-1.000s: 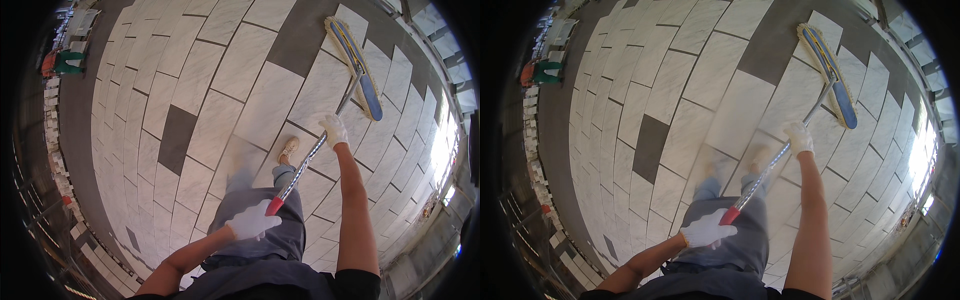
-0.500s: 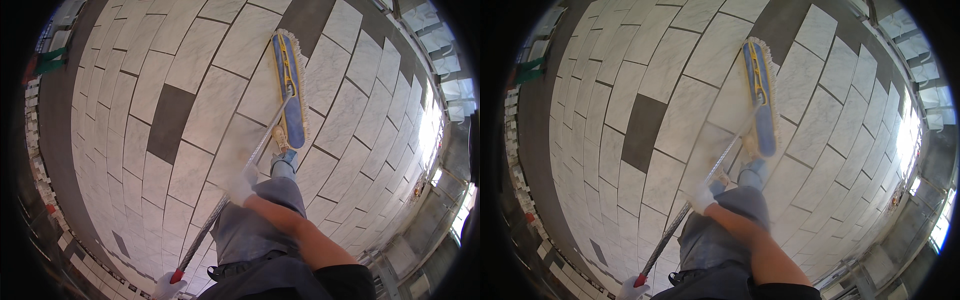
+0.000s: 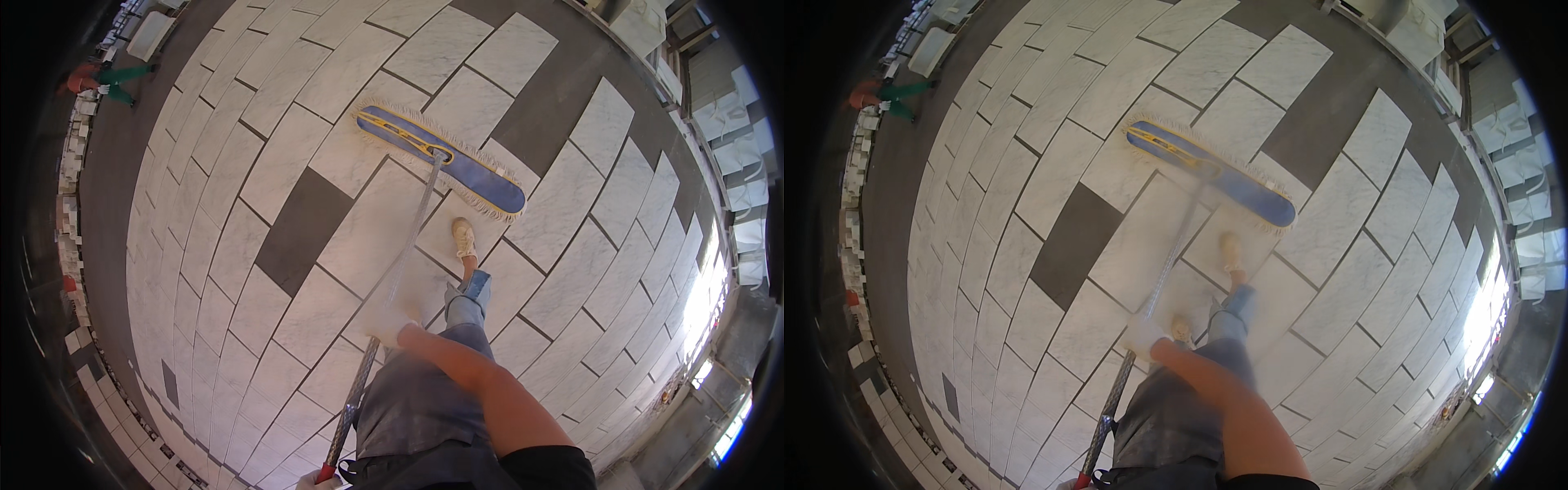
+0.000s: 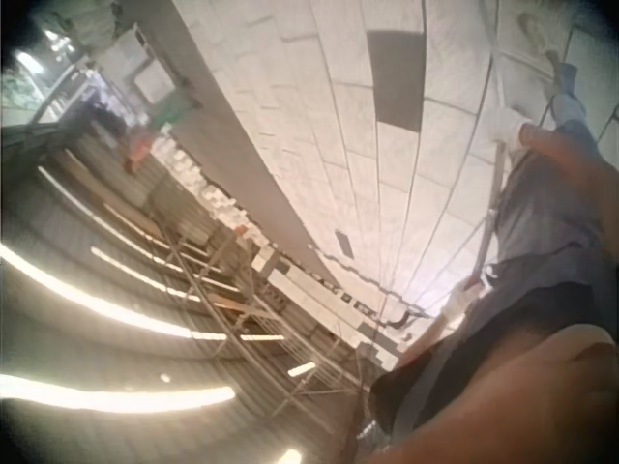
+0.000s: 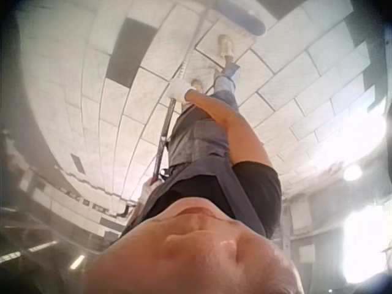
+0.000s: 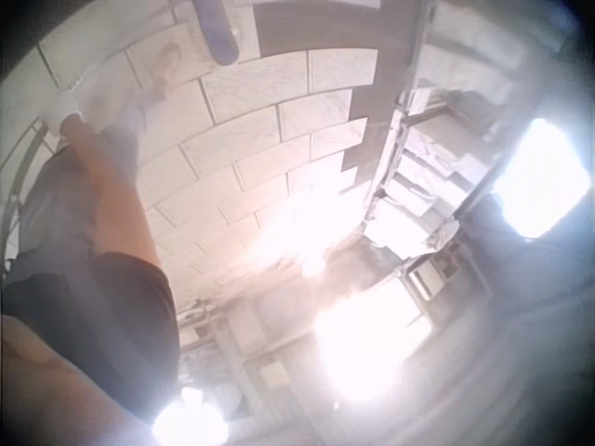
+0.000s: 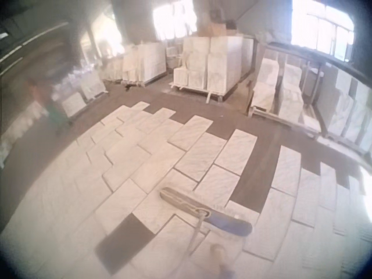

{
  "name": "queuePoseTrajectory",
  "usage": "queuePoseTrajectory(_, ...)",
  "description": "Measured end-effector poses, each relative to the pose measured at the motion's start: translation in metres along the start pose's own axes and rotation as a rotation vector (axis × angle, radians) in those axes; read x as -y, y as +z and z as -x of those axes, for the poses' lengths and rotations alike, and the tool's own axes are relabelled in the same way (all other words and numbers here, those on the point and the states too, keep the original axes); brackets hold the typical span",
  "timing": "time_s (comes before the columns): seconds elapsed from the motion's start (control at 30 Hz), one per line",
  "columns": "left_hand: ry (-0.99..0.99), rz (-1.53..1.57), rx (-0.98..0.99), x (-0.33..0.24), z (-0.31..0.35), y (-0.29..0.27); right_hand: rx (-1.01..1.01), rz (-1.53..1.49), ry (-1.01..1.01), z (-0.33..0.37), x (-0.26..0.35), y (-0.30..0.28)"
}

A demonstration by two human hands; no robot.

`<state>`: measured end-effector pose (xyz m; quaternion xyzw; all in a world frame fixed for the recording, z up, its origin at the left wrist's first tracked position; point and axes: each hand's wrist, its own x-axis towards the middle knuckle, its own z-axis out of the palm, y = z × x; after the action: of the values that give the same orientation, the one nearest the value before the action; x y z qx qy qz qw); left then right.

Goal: The person mops a tiled floor using a flat mop with a long handle. They move the mop back and forth across the floor in a large room with stacked tiles and wooden furniture visible in the background.

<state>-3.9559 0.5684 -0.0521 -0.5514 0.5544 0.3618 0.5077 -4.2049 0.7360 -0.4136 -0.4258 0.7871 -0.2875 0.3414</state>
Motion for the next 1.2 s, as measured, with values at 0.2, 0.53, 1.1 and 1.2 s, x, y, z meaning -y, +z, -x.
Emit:
queuePoseTrajectory(0.2, 0.185, -0.011, 0.240, -0.271, -0.069, 0.086, -0.044, 0.382, 0.251, -0.018, -0.229, -0.185)
queuePoseTrajectory(0.53, 0.717, 0.354, 0.512, -0.773, -0.149, 0.197, -0.803, 0.562, 0.222, -0.020, -0.437, -0.442)
queuePoseTrajectory(1.1, -0.181, 0.206, 0.089, -0.095, 0.055, 0.091, 0.371, -0.188, -0.364, 0.009, -0.027, -0.169)
queuePoseTrajectory(1.2, -0.117, -0.010, 0.083, -0.045, 0.050, 0.103, 0.567, -0.090, -0.460, 0.005, 0.000, -0.165)
